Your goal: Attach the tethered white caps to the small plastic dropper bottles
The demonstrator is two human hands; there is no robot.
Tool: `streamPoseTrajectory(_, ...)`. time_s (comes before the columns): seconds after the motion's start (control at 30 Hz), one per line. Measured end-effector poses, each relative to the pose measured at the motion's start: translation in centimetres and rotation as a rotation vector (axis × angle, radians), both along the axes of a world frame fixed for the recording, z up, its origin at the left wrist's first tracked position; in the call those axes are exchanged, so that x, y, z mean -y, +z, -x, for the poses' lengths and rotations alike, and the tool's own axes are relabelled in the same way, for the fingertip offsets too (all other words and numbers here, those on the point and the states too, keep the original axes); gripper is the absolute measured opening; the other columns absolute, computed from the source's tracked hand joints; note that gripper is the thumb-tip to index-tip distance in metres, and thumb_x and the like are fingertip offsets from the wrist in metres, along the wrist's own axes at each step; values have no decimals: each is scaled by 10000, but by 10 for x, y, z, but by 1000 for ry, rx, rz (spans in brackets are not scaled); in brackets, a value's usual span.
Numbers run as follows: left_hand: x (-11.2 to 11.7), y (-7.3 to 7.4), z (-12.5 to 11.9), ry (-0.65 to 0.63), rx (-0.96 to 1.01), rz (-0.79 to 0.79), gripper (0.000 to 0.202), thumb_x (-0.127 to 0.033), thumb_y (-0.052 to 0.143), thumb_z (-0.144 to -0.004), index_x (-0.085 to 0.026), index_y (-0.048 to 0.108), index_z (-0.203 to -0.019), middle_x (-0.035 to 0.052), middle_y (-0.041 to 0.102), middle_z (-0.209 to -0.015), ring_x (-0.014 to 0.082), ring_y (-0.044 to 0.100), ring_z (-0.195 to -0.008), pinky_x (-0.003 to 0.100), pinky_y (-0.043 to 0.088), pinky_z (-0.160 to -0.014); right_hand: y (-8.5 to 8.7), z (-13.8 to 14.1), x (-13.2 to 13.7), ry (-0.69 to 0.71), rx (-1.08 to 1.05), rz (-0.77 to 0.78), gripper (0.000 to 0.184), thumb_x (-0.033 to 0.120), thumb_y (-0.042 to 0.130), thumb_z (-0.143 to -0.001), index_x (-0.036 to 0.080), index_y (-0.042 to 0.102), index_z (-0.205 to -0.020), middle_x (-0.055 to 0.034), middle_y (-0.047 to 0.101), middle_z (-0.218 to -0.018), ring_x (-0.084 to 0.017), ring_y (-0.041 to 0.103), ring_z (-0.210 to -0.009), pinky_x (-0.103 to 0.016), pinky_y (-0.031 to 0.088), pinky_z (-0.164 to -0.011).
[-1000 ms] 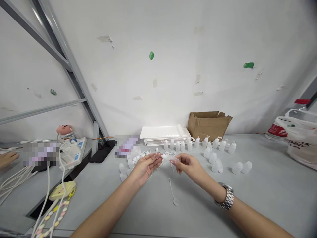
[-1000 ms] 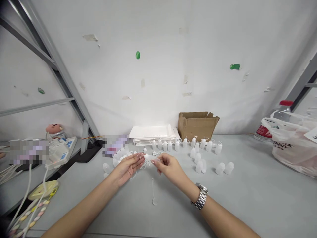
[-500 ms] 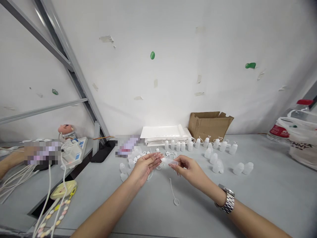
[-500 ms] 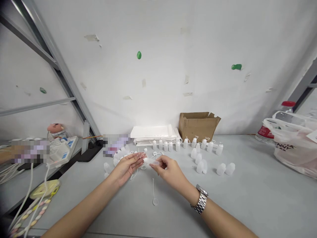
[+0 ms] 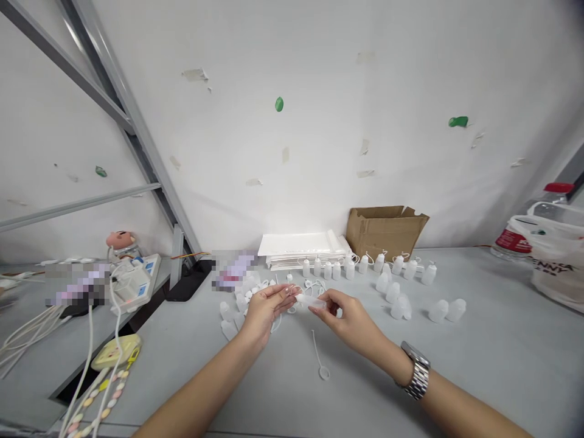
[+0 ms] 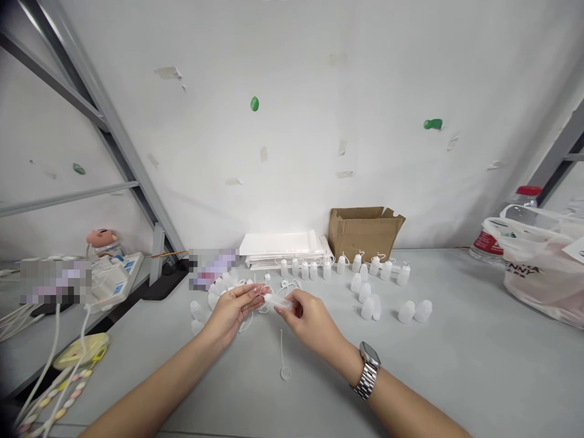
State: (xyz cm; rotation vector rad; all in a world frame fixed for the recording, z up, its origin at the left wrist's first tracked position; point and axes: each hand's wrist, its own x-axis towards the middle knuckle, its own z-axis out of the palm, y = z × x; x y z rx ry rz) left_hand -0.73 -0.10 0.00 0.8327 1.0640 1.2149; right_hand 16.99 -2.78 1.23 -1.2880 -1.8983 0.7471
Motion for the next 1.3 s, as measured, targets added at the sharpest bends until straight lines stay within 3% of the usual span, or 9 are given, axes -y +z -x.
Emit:
streamPoseTrajectory(0.63,6,-4,-3,-29,-6,1,220,-259,715,-620,-127,675,-790,96,710,-877,184,640,-834,311,458,-855,-5,0,0,-7,30,-24,206,381,485,-800,186,526,-748,8,526,-609,-137,477,-565,-245,375,-522)
streamPoseTrajectory(0.87,3,5,-3,-29,15,-53,256,-319,684,-654,-136,658,-831,106,687,-948,183,622,-865,296,458,-806,-1,1,0,-8,-39,-3,220,389,479,-809,184,533,-751,14,514,-605,-135,475,-572,-243,372,-540)
streamPoseTrajectory(1.1,-1,5,0,-26,-135,-77,335,-444,644,-648,-141,660,-789,101,675,-857,196,608,-841,267,421,-698,2,0,-1,-25,-106,8,239,402,472,-818,183,541,-748,16,528,-598,-130,482,-563,-241,377,-539)
streamPoseTrajectory(1.3,1,8,-2,-11,-273,-155,282,-415,647,-646,-154,686,-745,75,676,-785,178,591,-792,242,397,-661,1,1,1,-9,-95,7,243,409,477,-812,184,545,-753,13,524,-593,-132,478,-561,-243,378,-530)
